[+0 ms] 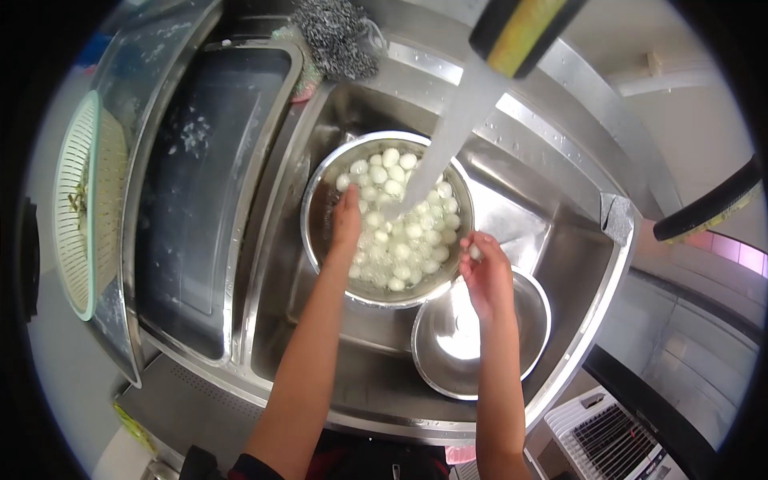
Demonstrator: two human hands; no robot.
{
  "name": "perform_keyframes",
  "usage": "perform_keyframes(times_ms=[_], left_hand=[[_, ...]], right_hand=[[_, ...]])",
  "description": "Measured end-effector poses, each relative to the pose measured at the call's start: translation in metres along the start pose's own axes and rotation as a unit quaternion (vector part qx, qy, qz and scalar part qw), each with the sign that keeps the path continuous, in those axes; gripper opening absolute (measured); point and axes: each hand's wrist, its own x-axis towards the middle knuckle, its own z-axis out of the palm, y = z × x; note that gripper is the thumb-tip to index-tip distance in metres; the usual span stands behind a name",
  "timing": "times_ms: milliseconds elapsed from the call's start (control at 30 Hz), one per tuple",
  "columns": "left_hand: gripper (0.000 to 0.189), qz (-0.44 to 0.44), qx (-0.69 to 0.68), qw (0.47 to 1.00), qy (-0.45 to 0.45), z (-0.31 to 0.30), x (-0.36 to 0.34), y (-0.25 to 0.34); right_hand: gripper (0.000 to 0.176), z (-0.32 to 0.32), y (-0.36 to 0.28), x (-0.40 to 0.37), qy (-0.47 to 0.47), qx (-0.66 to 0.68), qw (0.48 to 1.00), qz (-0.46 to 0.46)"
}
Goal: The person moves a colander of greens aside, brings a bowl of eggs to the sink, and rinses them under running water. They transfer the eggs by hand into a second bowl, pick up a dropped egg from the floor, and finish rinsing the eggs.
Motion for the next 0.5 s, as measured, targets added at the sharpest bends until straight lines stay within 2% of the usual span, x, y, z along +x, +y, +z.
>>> perform_keyframes(times_ms=[33, 67, 100, 133, 167, 200, 267, 300, 333, 400, 433, 467, 500], left_hand=[[0.051, -0.123, -0.111, 0.986, -0.014, 0.008, 0.002, -0.007], [0.055, -0.242, -0.219, 0.945, -0.031, 0.012, 0.002, -0.01], [0.055, -0.238, -0.22, 0.946, -0.03, 0.009, -0.006, 0.002], [0.056, -0.279, -0.34, 0.892, -0.1, 0.006, -0.017, 0.013], [0.058, -0.314, -0.451, 0.818, -0.17, 0.004, -0.026, 0.023], [0.058, -0.312, -0.452, 0.818, -0.172, 0.004, -0.032, 0.024], [0.057, -0.247, -0.544, 0.76, -0.255, 0.001, -0.045, 0.027], [0.053, -0.27, -0.544, 0.765, -0.214, -0.005, -0.052, 0.035], [0.053, -0.27, -0.545, 0.764, -0.214, -0.009, -0.051, 0.032], [0.046, -0.181, -0.342, 0.914, -0.12, -0.019, -0.049, 0.028], [0.043, -0.122, -0.297, 0.944, -0.079, -0.022, -0.047, 0.028], [0.043, -0.123, -0.295, 0.944, -0.079, -0.025, -0.046, 0.034], [0.044, -0.045, -0.217, 0.974, -0.039, -0.028, -0.044, 0.04]], right_hand=[[0.015, 0.002, 0.001, -0.004, -0.008, -0.009, 1.0, 0.0], [0.015, 0.003, 0.003, -0.008, -0.013, -0.007, 1.0, -0.002], [0.016, 0.003, 0.003, -0.012, -0.045, -0.005, 0.999, 0.019], [0.018, 0.004, 0.003, -0.015, -0.077, -0.005, 0.996, 0.04], [0.018, 0.005, 0.004, -0.015, -0.063, -0.003, 0.997, 0.046], [0.018, 0.003, 0.005, -0.015, -0.063, -0.003, 0.997, 0.042], [0.018, -0.005, 0.009, -0.013, -0.056, 0.07, 0.994, 0.059], [0.017, -0.006, 0.009, -0.013, -0.052, 0.086, 0.993, 0.063], [0.017, -0.009, 0.01, -0.013, -0.052, 0.085, 0.993, 0.064], [0.016, -0.012, 0.01, -0.014, -0.054, 0.106, 0.991, 0.058], [0.016, -0.012, 0.01, -0.016, -0.052, 0.106, 0.991, 0.059], [0.016, -0.01, 0.009, -0.019, -0.024, 0.08, 0.995, 0.049], [0.016, -0.009, 0.009, -0.022, 0.006, 0.055, 0.998, 0.038]])
